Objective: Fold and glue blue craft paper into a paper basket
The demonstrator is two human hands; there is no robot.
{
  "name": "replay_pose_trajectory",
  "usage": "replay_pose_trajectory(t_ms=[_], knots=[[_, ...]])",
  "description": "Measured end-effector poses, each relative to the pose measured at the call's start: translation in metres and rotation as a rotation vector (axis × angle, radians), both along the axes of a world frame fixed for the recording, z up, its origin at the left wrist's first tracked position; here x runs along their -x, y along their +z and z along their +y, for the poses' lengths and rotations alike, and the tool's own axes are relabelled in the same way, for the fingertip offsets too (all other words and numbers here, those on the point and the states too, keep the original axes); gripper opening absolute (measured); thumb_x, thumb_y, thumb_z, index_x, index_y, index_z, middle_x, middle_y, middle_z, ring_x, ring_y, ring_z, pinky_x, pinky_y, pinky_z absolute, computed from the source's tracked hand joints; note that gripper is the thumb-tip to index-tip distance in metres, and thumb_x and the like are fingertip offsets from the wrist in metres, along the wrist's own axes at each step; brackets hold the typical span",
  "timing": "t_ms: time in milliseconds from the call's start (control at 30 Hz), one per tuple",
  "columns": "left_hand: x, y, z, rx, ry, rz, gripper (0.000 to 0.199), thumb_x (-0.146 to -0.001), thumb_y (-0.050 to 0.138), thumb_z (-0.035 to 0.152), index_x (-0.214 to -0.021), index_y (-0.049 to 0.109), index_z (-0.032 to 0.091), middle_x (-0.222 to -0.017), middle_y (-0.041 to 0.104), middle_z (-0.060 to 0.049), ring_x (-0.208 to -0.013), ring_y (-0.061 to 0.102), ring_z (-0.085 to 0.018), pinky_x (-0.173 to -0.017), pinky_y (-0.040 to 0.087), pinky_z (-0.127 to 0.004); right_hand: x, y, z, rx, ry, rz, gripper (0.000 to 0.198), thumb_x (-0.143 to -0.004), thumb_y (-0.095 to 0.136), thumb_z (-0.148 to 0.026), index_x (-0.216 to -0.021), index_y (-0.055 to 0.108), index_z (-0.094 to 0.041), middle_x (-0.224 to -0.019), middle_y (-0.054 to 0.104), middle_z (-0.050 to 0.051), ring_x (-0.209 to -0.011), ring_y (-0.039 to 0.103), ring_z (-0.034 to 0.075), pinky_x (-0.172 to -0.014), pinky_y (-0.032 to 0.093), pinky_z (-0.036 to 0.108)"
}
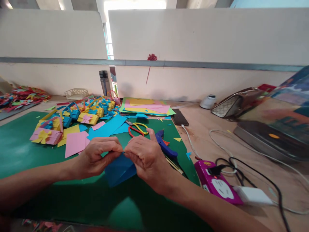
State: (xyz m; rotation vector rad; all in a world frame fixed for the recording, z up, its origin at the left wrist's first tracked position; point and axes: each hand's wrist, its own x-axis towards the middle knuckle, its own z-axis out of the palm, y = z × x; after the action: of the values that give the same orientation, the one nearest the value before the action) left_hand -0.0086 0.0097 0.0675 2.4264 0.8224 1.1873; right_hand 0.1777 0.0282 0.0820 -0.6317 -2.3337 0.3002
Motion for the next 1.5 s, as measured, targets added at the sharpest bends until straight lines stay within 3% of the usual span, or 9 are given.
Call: replay_pose_trajectory(t_ms=[200, 500, 900, 1000, 1067, 1167, 1267, 1400, 1500], knots=[[0.000, 0.001, -0.001, 0.075, -0.004, -0.013, 0.015, -0.083, 0.050, 0.011, -0.072, 0.060, 0.012, -0.067, 0.057, -0.003, -0.060, 0.049, -0.008, -0.056, 0.037, -0.019, 0.001, -0.002, 0.000, -0.011, 0.027, 0.028, 0.017, -0.082, 0.054, -0.016, -0.066, 0.054, -0.019, -0.069, 0.062, -0.003, -0.072, 0.058, 0.012, -0.101, 0.014, 0.043], [0.003, 0.000, 0.004, 0.219, 0.017, -0.113, 0.013, -0.079, 0.056, 0.011, -0.066, 0.061, 0.012, -0.061, 0.056, -0.001, -0.057, 0.048, -0.007, -0.054, 0.037, -0.018, -0.002, 0.001, 0.000, -0.028, -0.020, -0.020, 0.020, -0.080, 0.046, -0.005, -0.072, 0.055, -0.020, -0.073, 0.063, -0.003, -0.074, 0.059, 0.012, -0.101, 0.014, 0.047], [0.005, 0.000, 0.010, 0.159, 0.066, -0.068, 0.014, -0.082, 0.050, 0.011, -0.071, 0.059, 0.012, -0.065, 0.057, -0.001, -0.061, 0.048, -0.008, -0.057, 0.037, -0.017, 0.000, -0.003, 0.007, -0.031, -0.093, 0.000, 0.015, -0.083, 0.048, -0.012, -0.074, 0.057, -0.019, -0.071, 0.064, -0.003, -0.068, 0.058, 0.010, -0.098, 0.024, 0.041], [0.006, -0.002, 0.017, 0.279, 0.057, -0.081, 0.010, -0.081, 0.053, 0.014, -0.073, 0.058, 0.012, -0.072, 0.059, -0.002, -0.067, 0.051, -0.009, -0.063, 0.039, -0.019, 0.003, -0.005, 0.007, 0.039, -0.148, 0.031, 0.013, -0.081, 0.050, -0.014, -0.072, 0.058, -0.018, -0.067, 0.063, -0.002, -0.062, 0.055, 0.010, -0.076, 0.040, 0.029], [0.008, -0.005, 0.023, 0.427, 0.018, -0.127, 0.008, -0.079, 0.057, 0.018, -0.075, 0.059, 0.012, -0.078, 0.061, -0.004, -0.075, 0.054, -0.012, -0.068, 0.041, -0.021, 0.005, -0.004, 0.004, 0.107, -0.203, 0.062, 0.013, -0.079, 0.053, -0.014, -0.067, 0.057, -0.017, -0.063, 0.061, -0.002, -0.055, 0.051, 0.009, -0.058, 0.039, 0.022], [0.014, -0.008, 0.034, 0.627, -0.034, -0.212, 0.018, -0.075, 0.063, 0.029, -0.075, 0.062, 0.011, -0.077, 0.062, -0.004, -0.073, 0.055, -0.013, -0.066, 0.042, -0.022, 0.005, 0.000, 0.000, 0.200, -0.192, 0.066, 0.017, -0.079, 0.054, -0.017, -0.063, 0.057, -0.017, -0.058, 0.059, -0.003, -0.051, 0.049, 0.008, -0.051, 0.037, 0.020], [0.021, -0.006, 0.043, 0.742, -0.113, -0.242, 0.028, -0.071, 0.068, 0.038, -0.075, 0.063, 0.011, -0.072, 0.061, -0.003, -0.066, 0.053, -0.011, -0.060, 0.041, -0.021, 0.001, 0.004, -0.002, 0.273, -0.039, 0.040, 0.023, -0.086, 0.048, -0.024, -0.068, 0.061, -0.017, -0.061, 0.062, -0.003, -0.055, 0.055, 0.009, -0.052, 0.040, 0.020], [0.022, -0.001, 0.046, 0.878, -0.267, -0.260, 0.037, -0.066, 0.070, 0.047, -0.071, 0.060, 0.012, -0.069, 0.060, -0.002, -0.063, 0.053, -0.011, -0.059, 0.041, -0.022, 0.000, 0.005, 0.007, 0.119, 0.057, 0.164, 0.011, -0.083, 0.054, -0.020, -0.088, 0.064, -0.020, -0.092, 0.067, 0.002, -0.088, 0.061, 0.014, -0.079, 0.047, 0.026], [0.014, -0.001, 0.046, 0.917, -0.322, -0.235, 0.044, -0.061, 0.071, 0.054, -0.068, 0.060, 0.013, -0.067, 0.059, -0.003, -0.059, 0.053, -0.011, -0.057, 0.042, -0.024, 0.001, 0.003, 0.017, 0.082, 0.170, 0.137, 0.020, -0.080, 0.057, -0.015, -0.097, 0.064, -0.024, -0.109, 0.060, 0.004, -0.105, 0.055, 0.015, -0.088, 0.045, 0.032]])
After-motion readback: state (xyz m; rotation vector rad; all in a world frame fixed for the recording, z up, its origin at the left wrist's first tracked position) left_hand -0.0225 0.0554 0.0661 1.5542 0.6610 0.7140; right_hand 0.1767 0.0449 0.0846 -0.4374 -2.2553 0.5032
